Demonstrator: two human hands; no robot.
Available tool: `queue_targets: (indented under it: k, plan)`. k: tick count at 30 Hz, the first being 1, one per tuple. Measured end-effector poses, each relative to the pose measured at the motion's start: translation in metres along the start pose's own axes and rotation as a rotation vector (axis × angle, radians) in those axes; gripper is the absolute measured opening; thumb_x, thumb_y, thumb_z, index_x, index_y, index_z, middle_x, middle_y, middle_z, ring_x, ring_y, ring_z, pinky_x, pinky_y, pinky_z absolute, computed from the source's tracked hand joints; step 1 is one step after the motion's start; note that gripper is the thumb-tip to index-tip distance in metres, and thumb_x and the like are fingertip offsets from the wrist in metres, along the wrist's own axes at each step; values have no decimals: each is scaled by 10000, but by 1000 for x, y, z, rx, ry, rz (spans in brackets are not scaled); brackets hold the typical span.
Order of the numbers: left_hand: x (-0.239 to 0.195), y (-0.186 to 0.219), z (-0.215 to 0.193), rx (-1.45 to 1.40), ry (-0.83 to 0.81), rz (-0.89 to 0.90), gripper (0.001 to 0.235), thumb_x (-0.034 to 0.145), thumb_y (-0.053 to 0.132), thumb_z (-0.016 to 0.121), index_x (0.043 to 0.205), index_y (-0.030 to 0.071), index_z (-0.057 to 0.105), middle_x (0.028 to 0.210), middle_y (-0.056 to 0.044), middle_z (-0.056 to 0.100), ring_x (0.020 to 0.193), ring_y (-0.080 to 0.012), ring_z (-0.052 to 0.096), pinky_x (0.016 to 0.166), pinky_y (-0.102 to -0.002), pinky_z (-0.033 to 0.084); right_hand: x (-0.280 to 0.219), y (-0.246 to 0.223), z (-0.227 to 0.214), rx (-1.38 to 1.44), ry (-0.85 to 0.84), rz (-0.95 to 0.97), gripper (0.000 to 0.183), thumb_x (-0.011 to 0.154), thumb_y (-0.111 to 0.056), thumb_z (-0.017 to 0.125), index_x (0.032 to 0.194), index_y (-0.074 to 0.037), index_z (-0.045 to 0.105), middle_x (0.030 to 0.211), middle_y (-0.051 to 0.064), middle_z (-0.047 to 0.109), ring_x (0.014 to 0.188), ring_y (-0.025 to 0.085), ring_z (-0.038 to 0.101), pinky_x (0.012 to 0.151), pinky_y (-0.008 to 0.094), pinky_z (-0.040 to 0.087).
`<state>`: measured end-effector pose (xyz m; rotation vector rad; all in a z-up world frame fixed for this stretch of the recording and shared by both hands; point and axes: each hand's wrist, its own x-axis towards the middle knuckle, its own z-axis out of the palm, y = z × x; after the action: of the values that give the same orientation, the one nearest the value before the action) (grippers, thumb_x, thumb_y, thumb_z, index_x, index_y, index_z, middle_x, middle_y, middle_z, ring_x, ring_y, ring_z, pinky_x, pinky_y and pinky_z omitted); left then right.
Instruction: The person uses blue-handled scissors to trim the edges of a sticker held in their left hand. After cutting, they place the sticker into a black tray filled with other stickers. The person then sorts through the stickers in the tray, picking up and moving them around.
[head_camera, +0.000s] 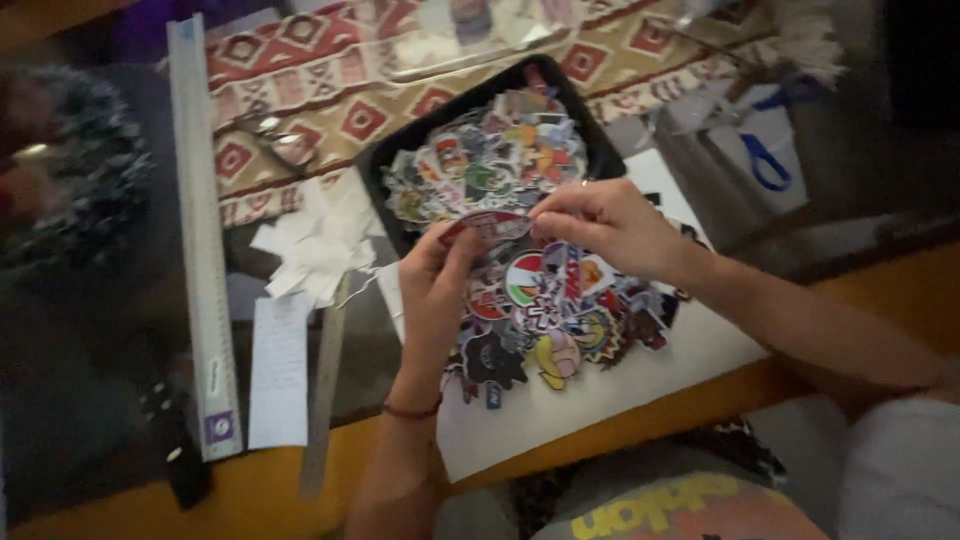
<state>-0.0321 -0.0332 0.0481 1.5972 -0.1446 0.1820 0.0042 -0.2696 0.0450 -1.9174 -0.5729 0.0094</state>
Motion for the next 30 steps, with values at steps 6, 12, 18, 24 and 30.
queue_targets:
  k: [6, 12, 18, 24, 30]
  plan:
    - [-1, -18, -2, 59, -156, -63, 227, 1120, 229, 583, 1127, 52, 725, 1005, -73, 752, 893, -173, 710, 798, -287, 571, -27, 41, -116, -1245, -152, 408, 399, 1145, -495, 551, 1520, -387, 635, 1003, 57, 746, 889, 242, 696, 788, 397, 592]
    - [-3, -33, 5, 52, -212, -67, 180, 1121, 172, 577, 1165, 44, 696, 989, -87, 751, 895, -176, 740, 786, -281, 620, -66, 110, -223, -1246, -233, 682, 973, 900, -701, 578, 1745, -287, 330, 1763, 80, 417, 1539, 405, 444, 1047, 637, 483]
    - [-2, -33, 6, 53, -206, -115, 184, 1115, 201, 586, 1145, 55, 694, 957, -76, 761, 872, -172, 755, 765, -288, 618, -75, 124, -238, -1397, -323, 680, 932, 926, -756, 504, 1750, -356, 333, 1671, 80, 561, 1483, 352, 549, 1023, 542, 515]
    - [-2, -33, 7, 62, -221, -140, 184, 1114, 180, 578, 1175, 51, 693, 955, -82, 774, 834, -157, 731, 740, -273, 609, -82, 119, -234, -1551, -443, 670, 693, 1010, -599, 555, 1659, -390, 434, 1469, -45, 715, 1343, 238, 679, 1048, 466, 547]
    - [-3, -35, 8, 57, -231, -140, 188, 1122, 185, 568, 1148, 47, 693, 978, -87, 757, 847, -164, 744, 698, -255, 610, -74, 96, -209, -1578, -467, 782, 521, 1069, -552, 507, 1526, -306, 542, 1338, 19, 781, 1258, 262, 705, 989, 484, 523]
